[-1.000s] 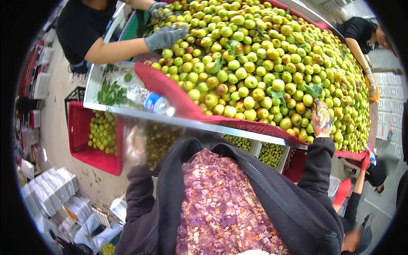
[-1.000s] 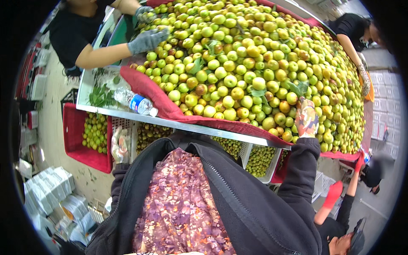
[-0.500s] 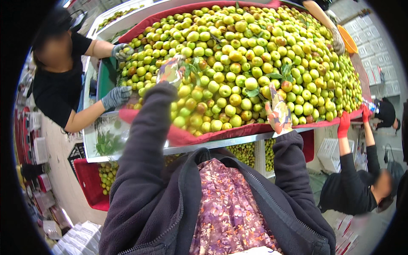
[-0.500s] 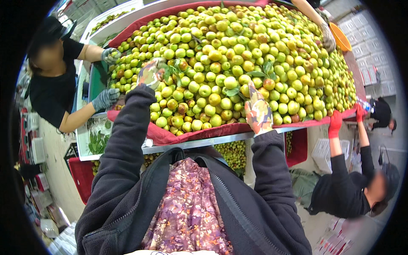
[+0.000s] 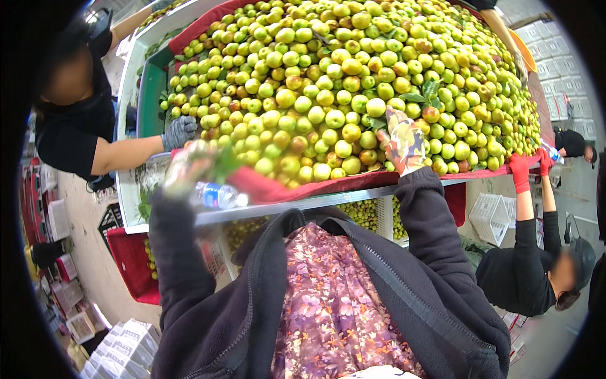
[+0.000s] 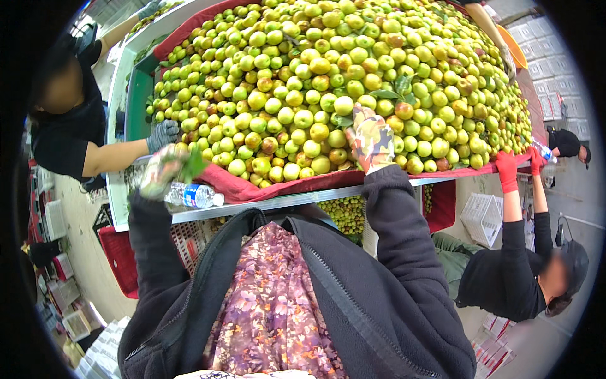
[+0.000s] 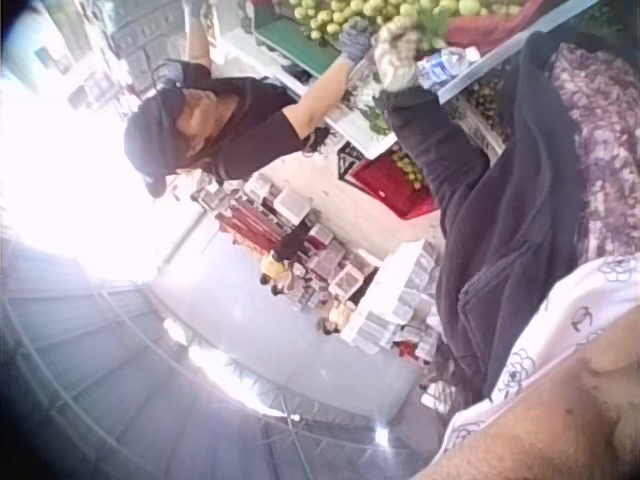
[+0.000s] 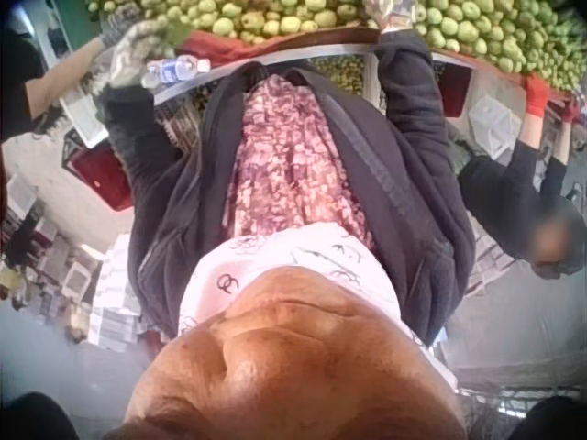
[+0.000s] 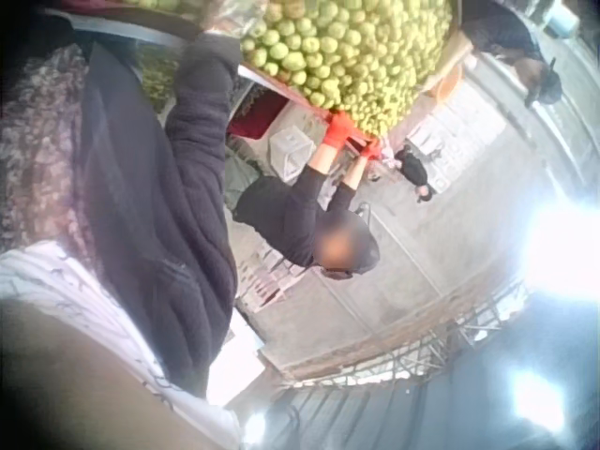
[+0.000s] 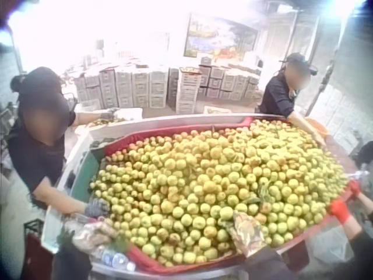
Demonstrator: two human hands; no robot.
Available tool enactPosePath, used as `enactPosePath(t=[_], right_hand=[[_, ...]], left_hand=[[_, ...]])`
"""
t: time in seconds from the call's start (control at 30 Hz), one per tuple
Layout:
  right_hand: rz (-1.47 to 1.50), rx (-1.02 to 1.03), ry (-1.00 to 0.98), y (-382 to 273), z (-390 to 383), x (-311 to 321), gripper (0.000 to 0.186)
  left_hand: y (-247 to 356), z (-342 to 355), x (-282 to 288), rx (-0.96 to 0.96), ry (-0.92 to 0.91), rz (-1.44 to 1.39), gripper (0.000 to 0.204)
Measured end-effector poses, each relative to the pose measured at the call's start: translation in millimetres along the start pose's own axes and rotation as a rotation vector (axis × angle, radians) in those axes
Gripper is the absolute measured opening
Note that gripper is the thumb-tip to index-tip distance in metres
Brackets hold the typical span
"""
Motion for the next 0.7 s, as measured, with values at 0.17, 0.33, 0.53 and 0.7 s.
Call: enactPosePath(t=[0.17, 0.33, 0.53, 0.7], right_hand=[[0.009, 0.069, 0.002, 7.2, 24.7, -28.9, 0.015], [0.504, -0.098, -0.012, 28.0, 45.9, -17.8, 0.02], [1.619, -0.317, -0.105, 1.0, 58.7, -9.3, 0.019], [1.595, -0.252, -0.123, -17.4, 32.5, -9.0, 0.021]], left_hand=[[-110.2, -168.4, 7.3, 0.581, 0.403, -0.367, 0.015], [-100.8, -175.6, -41.3, 0.425, -0.02, 0.931, 0.03], [-43.2, 25.3, -130.7, 0.032, 0.123, -0.32, 0.041], [-58.4, 126.8, -191.8, -0.082, 0.1, 1.175, 0.028]])
Point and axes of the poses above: each hand's wrist, its own z-axis towards the middle knuckle, its own x-axis out of the back of the hand, y = z × x, the point moved 10 cm from there along z, towards the middle knuckle, and after that the axes turned 11 degrees about -z, right-handed, at the moved point
